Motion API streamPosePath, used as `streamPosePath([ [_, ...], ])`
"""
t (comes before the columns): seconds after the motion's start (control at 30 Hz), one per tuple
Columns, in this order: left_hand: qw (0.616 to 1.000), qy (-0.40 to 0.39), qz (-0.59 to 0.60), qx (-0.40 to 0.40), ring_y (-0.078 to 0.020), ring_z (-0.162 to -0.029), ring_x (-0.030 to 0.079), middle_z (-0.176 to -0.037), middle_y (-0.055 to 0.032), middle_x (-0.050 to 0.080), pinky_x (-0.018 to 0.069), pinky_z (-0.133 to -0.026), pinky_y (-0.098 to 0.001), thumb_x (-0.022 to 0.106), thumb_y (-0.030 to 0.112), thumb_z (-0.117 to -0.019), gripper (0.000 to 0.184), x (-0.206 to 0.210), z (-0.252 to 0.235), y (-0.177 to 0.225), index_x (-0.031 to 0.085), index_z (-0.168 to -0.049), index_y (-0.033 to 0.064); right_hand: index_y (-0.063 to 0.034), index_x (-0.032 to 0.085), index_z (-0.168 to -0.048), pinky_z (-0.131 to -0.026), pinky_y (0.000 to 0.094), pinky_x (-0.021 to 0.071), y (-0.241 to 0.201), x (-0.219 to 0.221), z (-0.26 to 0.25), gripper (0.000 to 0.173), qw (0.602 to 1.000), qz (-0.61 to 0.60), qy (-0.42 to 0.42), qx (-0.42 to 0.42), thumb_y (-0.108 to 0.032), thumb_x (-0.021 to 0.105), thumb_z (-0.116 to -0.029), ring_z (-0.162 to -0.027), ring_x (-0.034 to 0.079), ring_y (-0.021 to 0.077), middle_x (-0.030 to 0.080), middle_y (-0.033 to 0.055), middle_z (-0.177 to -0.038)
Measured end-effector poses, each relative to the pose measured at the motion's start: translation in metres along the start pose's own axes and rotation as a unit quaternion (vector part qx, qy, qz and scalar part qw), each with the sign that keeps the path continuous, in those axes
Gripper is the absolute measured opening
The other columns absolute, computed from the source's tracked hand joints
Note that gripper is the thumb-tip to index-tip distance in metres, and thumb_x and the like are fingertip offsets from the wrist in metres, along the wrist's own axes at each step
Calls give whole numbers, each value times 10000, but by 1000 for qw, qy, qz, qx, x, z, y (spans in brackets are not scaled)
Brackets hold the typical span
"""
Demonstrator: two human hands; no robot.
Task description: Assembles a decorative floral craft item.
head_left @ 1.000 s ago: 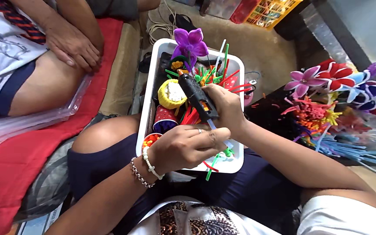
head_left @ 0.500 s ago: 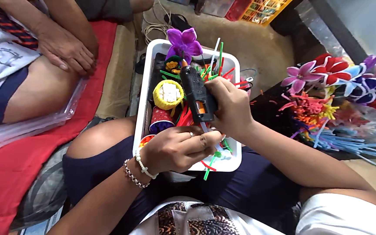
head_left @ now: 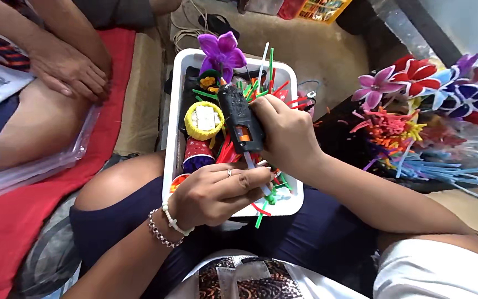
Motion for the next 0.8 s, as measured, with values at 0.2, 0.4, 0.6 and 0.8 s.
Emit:
streamPosePath([
  [0.2,999,8,28,-21,-169,-896,725,-1118,-166,753,553,-764,-262,657,9,-983,75,5,0,5,726,-973,-19,-8,642,-1082,-442,389,455,-2,2,-1,265,1000,-3,-28,13,-120,701,-849,-607,633,275,613,125,-846],
  [0.4,1000,6,19,-22,-166,-862,715,-1111,-159,754,541,-738,-258,656,8,-982,77,6,-1,4,729,-984,-18,-16,641,-1069,-452,384,457,1,2,-2,227,999,-5,-31,14,-104,683,-864,-611,631,268,605,116,-829],
  [0.6,1000,-23,-8,-5,-171,-888,718,-1155,-153,748,540,-754,-264,621,28,-1006,112,2,0,-2,728,-1001,-3,-16,636,-1051,-445,376,449,3,3,-2,265,1000,-17,-23,-8,-97,716,-812,-610,629,263,603,114,-830],
  [0.8,999,-30,-34,20,-167,-862,718,-1151,-148,749,542,-719,-260,643,50,-1000,106,-5,1,-5,733,-1009,-5,-4,641,-1067,-459,386,466,6,7,-1,305,998,-43,-23,-29,-105,728,-793,-629,643,266,620,125,-849],
])
Point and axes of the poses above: each hand's wrist, its own z-axis away from the middle knuckle, its own x-axis out of the palm, y = z × x, the point moved 2 cm from there along -z, towards the middle knuckle
